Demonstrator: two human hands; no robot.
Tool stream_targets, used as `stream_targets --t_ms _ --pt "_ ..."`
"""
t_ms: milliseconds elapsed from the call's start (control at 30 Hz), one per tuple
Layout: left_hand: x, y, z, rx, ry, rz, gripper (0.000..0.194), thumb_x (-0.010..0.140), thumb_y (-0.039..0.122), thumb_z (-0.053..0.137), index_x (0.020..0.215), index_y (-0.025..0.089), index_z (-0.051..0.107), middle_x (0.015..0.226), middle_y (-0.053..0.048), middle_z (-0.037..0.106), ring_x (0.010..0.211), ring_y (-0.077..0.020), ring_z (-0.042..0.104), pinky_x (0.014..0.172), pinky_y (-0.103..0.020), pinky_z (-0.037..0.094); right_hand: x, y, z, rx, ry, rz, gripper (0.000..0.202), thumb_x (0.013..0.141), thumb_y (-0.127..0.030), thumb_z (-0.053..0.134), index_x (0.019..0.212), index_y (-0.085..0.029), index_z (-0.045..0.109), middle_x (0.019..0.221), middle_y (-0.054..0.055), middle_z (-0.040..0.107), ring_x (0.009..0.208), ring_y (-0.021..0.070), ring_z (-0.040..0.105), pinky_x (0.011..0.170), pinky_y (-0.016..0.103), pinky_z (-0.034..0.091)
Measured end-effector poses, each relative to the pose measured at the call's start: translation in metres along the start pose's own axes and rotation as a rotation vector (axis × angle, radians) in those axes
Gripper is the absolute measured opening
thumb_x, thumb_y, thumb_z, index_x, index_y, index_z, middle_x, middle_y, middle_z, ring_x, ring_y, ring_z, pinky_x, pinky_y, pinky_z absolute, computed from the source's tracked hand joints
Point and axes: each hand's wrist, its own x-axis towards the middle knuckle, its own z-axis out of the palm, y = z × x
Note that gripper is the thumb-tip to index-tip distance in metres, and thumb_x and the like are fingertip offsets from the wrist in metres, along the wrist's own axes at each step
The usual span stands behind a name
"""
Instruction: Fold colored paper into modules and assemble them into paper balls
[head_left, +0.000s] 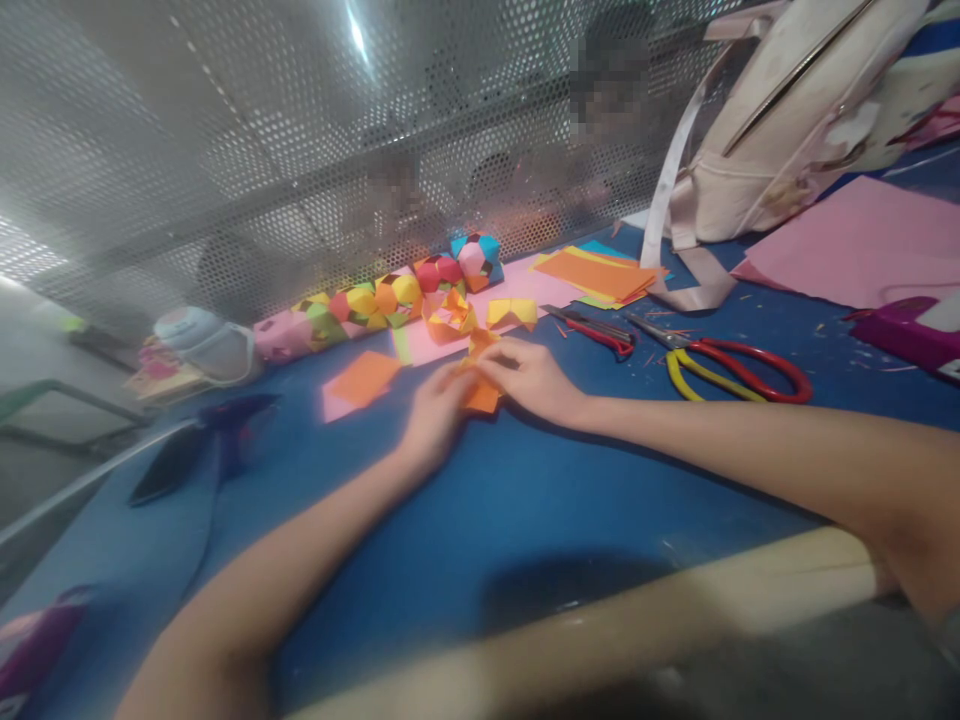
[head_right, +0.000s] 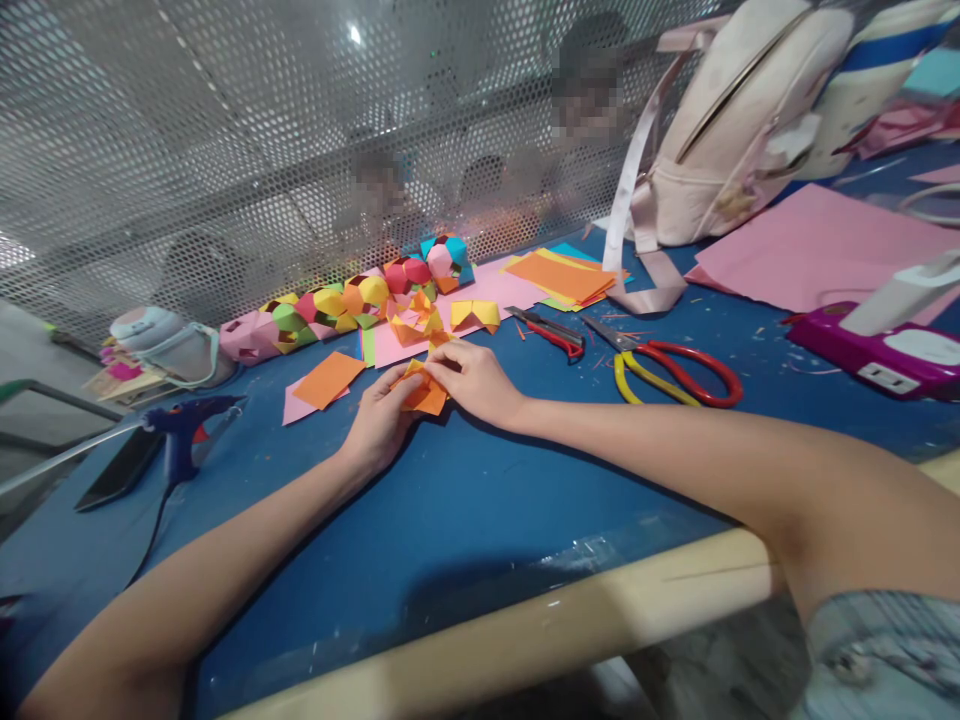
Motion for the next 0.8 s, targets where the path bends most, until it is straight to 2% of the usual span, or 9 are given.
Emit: stream_targets --t_ms 133,300,500,700,800 --pt "-0.0004 0.0005 -0.0008 0.009 0.004 -0.014 0.023 0.074 0.036 0.068 0.085 0.016 0.065 0.087 -0.004 0.063 0.075 -0.0163 0.063 0.058 -0.026 0.055 0.0000 0.0017 0.0001 -0.012 -0.009 -0.027 0.016 0.085 -0.024 0.052 0.075 -0.018 0.063 0.077 0.003 0.064 0.073 0.0153 0.057 0.070 0.029 0.044" --pt "0.0010 -0.0021 -0.0033 0.042 0.038 -0.004 0.034 0.074 0.041 0.068 0.098 0.018 0.067 0.096 -0.006 0.066 0.082 -0.0198 0.064 0.059 -0.029 0.057 -0.0014 0.0019 0.0014 0.027 -0.022 -0.036 0.014 0.084 -0.025 0.055 0.075 -0.018 0.064 0.079 0.003 0.066 0.075 0.0153 0.059 0.074 0.030 0.045" --pt "0.0029 -0.0044 -0.0050 0.083 0.073 0.009 0.038 0.073 0.044 0.069 0.099 0.016 0.069 0.099 -0.007 0.067 0.079 -0.0196 0.065 0.057 -0.028 0.056 -0.0020 0.0030 0.0030 0.030 -0.004 -0.040 0.015 0.083 -0.024 0.056 0.072 -0.018 0.063 0.075 0.002 0.065 0.071 0.0145 0.058 0.071 0.029 0.045" --pt "0.0021 -0.0066 -0.0064 0.097 0.051 0.046 0.037 0.076 0.044 0.066 0.101 0.017 0.067 0.100 -0.007 0.067 0.079 -0.0191 0.065 0.057 -0.027 0.055 -0.0014 0.0027 0.0027 0.024 0.010 -0.040 0.016 0.083 -0.025 0.055 0.072 -0.017 0.063 0.074 0.003 0.065 0.069 0.0143 0.058 0.068 0.028 0.044" --pt "0.0025 -0.0084 -0.0074 0.150 0.042 0.095 0.034 0.075 0.038 0.068 0.101 0.016 0.066 0.097 -0.007 0.069 0.078 -0.0178 0.066 0.061 -0.026 0.054 -0.0011 0.0018 0.0016 0.041 0.015 -0.038 0.016 0.083 -0.025 0.055 0.072 -0.016 0.063 0.074 0.003 0.065 0.070 0.0143 0.058 0.068 0.028 0.045"
